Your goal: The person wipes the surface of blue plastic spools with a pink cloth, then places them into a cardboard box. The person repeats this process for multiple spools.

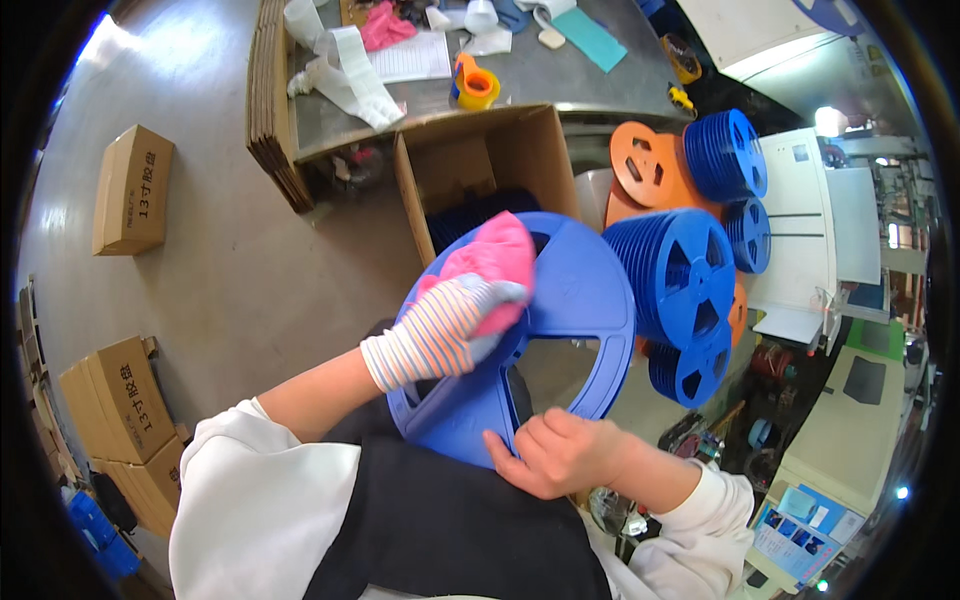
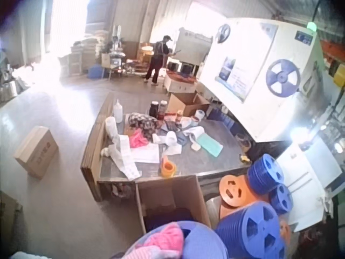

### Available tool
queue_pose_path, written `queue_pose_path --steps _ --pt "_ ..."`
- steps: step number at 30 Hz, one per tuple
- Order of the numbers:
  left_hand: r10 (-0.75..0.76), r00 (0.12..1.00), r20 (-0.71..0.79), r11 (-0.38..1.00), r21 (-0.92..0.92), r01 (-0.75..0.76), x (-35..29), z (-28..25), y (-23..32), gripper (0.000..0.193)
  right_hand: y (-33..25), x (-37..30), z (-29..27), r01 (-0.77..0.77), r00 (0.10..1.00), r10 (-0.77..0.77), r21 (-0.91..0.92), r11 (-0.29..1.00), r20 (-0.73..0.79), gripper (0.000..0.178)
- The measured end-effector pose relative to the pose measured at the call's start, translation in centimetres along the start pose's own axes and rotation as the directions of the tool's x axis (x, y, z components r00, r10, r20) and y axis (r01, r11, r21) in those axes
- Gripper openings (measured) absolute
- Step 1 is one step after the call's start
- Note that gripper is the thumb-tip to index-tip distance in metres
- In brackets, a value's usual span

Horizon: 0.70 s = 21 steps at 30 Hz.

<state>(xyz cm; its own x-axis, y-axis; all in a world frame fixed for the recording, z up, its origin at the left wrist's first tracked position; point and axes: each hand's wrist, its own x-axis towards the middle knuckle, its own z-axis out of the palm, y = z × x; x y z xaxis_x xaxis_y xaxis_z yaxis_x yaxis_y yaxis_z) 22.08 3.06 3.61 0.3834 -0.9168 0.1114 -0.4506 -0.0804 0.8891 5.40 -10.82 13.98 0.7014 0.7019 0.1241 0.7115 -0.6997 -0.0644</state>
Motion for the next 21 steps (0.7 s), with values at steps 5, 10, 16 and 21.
queue_pose_path --steps 5,10,16,21 --pt "-0.013 0.999 0.048 0.999 -0.051 0.015 0.8 -0.1 -1.2 0.047 0.4 0.9 -0.2 0.006 1.000 -0.006 0.015 1.000 -0.008 0.018" --pt "0.097 0.991 0.090 0.982 -0.172 -0.081 0.4 0.0 2.0 0.052 0.1 1.3 -0.7 0.005 0.999 -0.006 0.019 1.000 0.044 0.020" --pt "-0.066 0.998 -0.019 0.993 -0.101 0.064 1.2 -0.3 -4.6 0.047 0.5 1.3 -0.8 -0.022 0.999 0.021 0.019 1.000 0.044 0.021" --pt "-0.240 0.769 -0.593 0.969 -0.101 0.225 -2.3 -6.5 -7.9 0.038 0.0 -0.9 -0.2 -0.097 0.995 0.092 -0.125 0.987 -0.044 0.032"
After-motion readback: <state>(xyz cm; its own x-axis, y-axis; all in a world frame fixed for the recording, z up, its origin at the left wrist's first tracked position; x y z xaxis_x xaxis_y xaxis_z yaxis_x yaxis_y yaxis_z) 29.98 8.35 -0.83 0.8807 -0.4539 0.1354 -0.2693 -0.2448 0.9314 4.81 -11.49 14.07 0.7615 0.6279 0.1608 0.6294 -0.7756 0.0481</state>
